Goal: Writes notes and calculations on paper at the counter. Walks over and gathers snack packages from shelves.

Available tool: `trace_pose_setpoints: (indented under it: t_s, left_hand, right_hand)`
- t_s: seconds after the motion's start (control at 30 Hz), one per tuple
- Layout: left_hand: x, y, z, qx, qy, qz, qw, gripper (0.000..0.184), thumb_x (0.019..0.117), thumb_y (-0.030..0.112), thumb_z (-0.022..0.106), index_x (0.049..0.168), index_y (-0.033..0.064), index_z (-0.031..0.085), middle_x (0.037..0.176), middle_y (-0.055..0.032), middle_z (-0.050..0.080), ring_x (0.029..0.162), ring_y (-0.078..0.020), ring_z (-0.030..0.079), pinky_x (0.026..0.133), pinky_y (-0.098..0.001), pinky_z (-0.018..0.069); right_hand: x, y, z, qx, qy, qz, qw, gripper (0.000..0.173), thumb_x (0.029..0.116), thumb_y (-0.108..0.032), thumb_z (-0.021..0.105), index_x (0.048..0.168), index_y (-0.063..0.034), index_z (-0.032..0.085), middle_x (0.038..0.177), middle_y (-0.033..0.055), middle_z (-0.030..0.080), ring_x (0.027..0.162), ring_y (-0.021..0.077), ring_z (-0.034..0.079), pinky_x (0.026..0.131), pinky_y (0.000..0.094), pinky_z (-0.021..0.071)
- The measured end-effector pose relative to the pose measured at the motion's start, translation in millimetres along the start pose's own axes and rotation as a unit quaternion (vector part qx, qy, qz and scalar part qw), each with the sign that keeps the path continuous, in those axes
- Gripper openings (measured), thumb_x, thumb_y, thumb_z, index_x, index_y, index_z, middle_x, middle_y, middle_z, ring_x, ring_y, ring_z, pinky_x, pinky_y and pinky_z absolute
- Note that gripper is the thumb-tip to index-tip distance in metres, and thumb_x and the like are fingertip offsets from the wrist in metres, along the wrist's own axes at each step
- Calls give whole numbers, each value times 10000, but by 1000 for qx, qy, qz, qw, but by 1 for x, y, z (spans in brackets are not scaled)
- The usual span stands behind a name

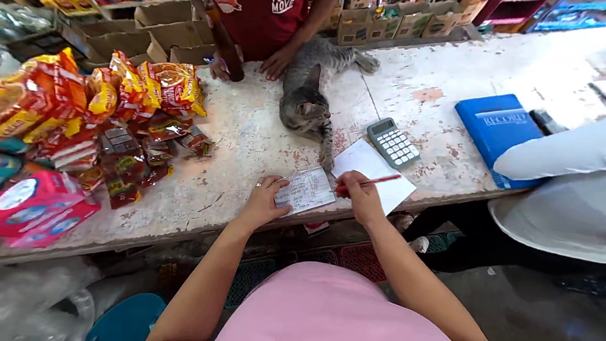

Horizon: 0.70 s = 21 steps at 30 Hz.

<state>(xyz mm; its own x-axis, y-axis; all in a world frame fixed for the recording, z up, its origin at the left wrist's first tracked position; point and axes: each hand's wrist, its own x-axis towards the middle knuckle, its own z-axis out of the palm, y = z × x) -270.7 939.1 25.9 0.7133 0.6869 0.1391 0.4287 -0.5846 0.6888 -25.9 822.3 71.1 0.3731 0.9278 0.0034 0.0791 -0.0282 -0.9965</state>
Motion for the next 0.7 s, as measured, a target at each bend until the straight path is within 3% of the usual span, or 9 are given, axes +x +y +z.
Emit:
trace_pose_setpoints:
  t_s: [0.1, 0.23, 0.3, 0.4, 0.5, 0.7]
  left_hand:
    - [-2, 1, -1, 43, -14, 7, 999, 723, 749, 397, 881, 1348, 69, 641, 1381, -192, 588, 1320, -436, 493, 1045, -636, 426]
    - [-3, -1, -5, 70, -34, -10, 997, 697, 750, 454, 874, 1324, 121, 659, 1435, -131, 565, 1374, -402, 443, 1061, -656, 378]
    - [-3, -1, -6, 84, -37, -27, 995, 776, 723, 496, 882, 1364, 138, 632, 1451, -118, 550, 1387, -390, 426, 1047, -650, 380]
    - [-3, -8, -6, 72, -19, -16, 997, 834, 665, 485, 919, 1360, 126, 631, 1402, -137, 570, 1355, -394, 452, 1035, -641, 400]
    - [-3, -17, -10, 43, -17, 4, 999, 799, 644, 430, 943, 1313, 97, 659, 1376, -159, 583, 1333, -401, 478, 1052, -618, 423]
    - [-3, -17, -14, 28, -35, -1, 999, 747, 663, 397, 944, 1284, 85, 670, 1391, -153, 573, 1352, -403, 457, 1050, -613, 420]
  right_hand:
    - [17, 5, 47, -16, -87, -1, 996, 176, 1062, -152, 540, 1007, 1, 607, 773, 21, 652, 654, 73, 631, 647, 277, 567]
    - [23, 20, 99, -44, -120, -24, 992, 149, 922, -65, 741, 869, 11, 625, 688, 9, 641, 583, 33, 599, 588, 221, 543]
    - [23, 30, 109, -40, -109, -42, 992, 153, 895, -61, 757, 813, -17, 635, 644, -30, 618, 550, -6, 560, 556, 188, 509]
    - [23, 38, 113, -46, -106, -63, 991, 160, 885, -42, 764, 784, -14, 644, 620, -20, 619, 531, 0, 558, 531, 194, 507]
    - [20, 39, 114, -82, -106, -79, 988, 181, 878, -64, 781, 776, -10, 641, 621, -6, 616, 532, 14, 546, 532, 207, 490]
    - [19, 33, 116, -101, -83, -61, 990, 200, 867, 22, 731, 718, -14, 602, 590, -7, 572, 507, 6, 511, 510, 181, 465]
